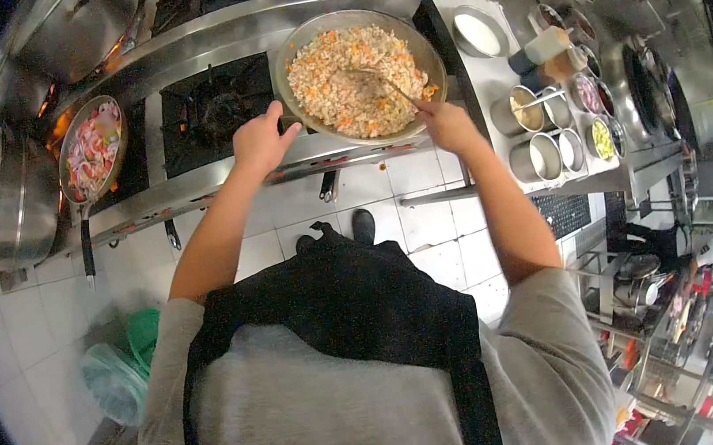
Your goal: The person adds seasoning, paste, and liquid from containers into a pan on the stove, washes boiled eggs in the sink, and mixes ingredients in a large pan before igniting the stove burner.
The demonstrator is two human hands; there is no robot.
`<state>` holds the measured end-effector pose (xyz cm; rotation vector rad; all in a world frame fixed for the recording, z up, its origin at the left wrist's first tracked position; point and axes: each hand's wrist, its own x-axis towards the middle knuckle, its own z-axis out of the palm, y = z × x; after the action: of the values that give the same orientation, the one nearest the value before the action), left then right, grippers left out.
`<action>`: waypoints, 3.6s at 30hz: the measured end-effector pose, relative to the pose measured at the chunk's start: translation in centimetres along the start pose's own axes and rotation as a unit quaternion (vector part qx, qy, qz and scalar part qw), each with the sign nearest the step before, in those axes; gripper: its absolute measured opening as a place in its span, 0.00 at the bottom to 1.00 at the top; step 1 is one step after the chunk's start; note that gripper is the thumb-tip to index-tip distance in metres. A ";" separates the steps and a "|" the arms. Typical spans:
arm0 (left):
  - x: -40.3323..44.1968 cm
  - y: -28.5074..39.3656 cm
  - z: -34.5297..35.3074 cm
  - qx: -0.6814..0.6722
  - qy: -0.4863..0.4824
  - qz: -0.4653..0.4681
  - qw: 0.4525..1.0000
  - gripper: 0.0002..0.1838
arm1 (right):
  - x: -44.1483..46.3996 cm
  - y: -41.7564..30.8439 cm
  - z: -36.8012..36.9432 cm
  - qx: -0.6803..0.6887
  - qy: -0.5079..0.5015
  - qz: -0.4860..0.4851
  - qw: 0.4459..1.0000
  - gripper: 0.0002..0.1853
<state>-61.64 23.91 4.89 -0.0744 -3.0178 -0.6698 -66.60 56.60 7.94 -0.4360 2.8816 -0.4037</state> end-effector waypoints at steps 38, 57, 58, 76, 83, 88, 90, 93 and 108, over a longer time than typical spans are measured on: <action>1.5 -1.4 -0.6 0.064 0.009 -0.007 0.998 0.23 | 1.3 6.6 0.5 0.151 0.024 0.128 0.980 0.16; 0.1 2.4 -0.5 0.052 -0.034 -0.100 0.993 0.23 | -3.4 4.9 -6.9 0.114 -0.070 0.009 0.991 0.17; 0.0 2.4 0.0 0.049 -0.013 -0.099 0.994 0.23 | -3.6 8.5 -6.6 0.101 -0.046 -0.040 0.993 0.16; -15.5 6.1 6.4 -0.027 0.205 -0.192 0.959 0.31 | 13.4 11.1 -1.4 -0.122 -0.069 -0.258 0.956 0.16; -32.6 5.3 17.5 -0.218 -0.024 -0.472 0.854 0.37 | 7.8 11.8 -3.7 -0.040 -0.012 -0.170 0.985 0.15; -39.6 8.0 29.4 -0.426 -0.135 -0.314 0.838 0.30 | 6.0 12.4 5.2 -0.090 0.065 -0.204 0.973 0.15; -41.4 9.5 25.2 -0.262 -0.078 -0.344 0.898 0.28 | 10.3 18.0 9.1 -0.152 0.074 -0.329 0.929 0.15; -45.0 11.9 19.0 -0.194 0.062 -0.508 0.837 0.20 | 11.1 16.2 7.2 -0.211 0.299 -0.395 0.842 0.21; -63.5 41.0 -1.3 0.207 0.411 -0.762 0.456 0.14 | -11.0 -29.1 21.7 0.073 -0.578 -0.401 0.707 0.21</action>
<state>4.15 58.20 19.60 2.2468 -1.3533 0.2030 -43.65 28.17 -2.22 -1.3193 1.3091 -0.2852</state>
